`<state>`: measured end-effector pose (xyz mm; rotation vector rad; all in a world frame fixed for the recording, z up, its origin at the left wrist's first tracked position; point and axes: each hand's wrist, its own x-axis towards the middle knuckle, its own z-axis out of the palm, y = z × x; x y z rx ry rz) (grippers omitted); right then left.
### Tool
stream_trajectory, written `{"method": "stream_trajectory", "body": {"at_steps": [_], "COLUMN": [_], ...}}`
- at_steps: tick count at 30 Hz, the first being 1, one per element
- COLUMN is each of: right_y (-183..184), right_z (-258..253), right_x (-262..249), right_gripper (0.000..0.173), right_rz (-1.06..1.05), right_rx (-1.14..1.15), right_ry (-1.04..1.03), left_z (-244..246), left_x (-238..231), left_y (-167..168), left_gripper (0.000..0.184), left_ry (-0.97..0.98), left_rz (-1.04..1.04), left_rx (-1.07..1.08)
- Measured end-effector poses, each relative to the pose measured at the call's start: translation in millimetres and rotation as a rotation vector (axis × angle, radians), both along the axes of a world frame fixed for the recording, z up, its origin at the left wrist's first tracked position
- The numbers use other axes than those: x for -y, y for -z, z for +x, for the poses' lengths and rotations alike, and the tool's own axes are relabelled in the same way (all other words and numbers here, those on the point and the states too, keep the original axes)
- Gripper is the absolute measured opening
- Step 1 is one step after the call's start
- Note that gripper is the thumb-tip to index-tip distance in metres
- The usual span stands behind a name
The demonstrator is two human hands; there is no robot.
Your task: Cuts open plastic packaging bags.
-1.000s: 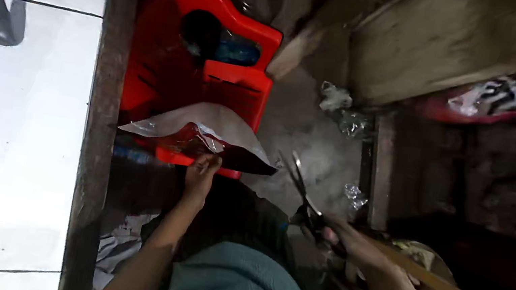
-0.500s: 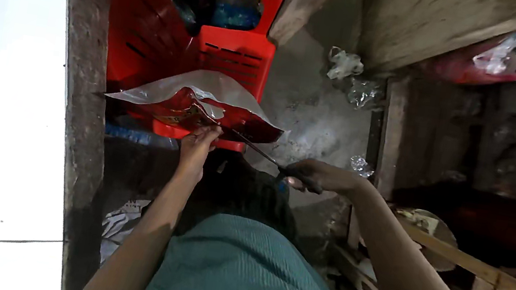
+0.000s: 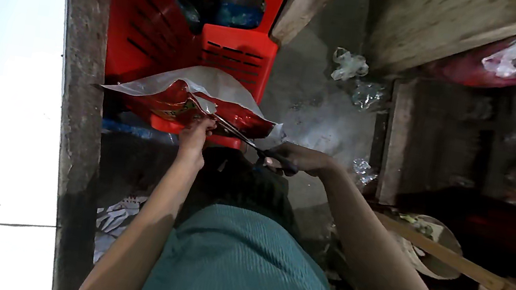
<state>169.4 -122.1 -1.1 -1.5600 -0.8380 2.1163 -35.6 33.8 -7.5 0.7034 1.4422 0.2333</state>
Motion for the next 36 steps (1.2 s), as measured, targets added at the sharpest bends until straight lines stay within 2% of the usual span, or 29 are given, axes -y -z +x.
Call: {"method": "stream_trajectory", "body": {"at_steps": [7, 11, 14, 19, 23, 31, 36], "right_y": [-1.7, -0.1, 9.1, 24.6, 31.2, 31.4, 27.3], "right_z": [-11.4, -15.5, -19.2, -24.3, -23.6, -29.9, -34.1], "right_x": [-32.4, -41.9, -39.1, -34.7, -31.0, -28.5, -20.0], "right_gripper": [0.029, 0.024, 0.019, 0.018, 0.018, 0.012, 0.019], "right_rz": [-0.040, 0.011, 0.089, 0.097, 0.116, 0.127, 0.079], "right_rx": [0.065, 0.051, 0.035, -0.039, -0.105, -0.070, -0.006], "right_ry": [-0.059, -0.083, -0.026, 0.110, 0.160, 0.251, 0.275], "left_z": [0.9, 2.3, 0.4, -1.7, -1.8, -1.3, 2.0], "left_x": [1.7, 1.5, 0.4, -0.1, 0.2, 2.3, 3.2], "left_y": [-5.5, -8.0, -7.6, -5.6, -1.6, 1.1, 0.7], "left_gripper": [0.008, 0.010, 0.011, 0.005, 0.010, 0.016, 0.017], "left_ry": [-0.031, -0.039, -0.027, -0.003, 0.041, 0.026, 0.016], "left_rz": [0.006, -0.006, -0.006, 0.042, 0.090, 0.145, 0.123], "left_rx": [-0.050, -0.054, -0.064, -0.064, -0.079, -0.056, -0.045]}}
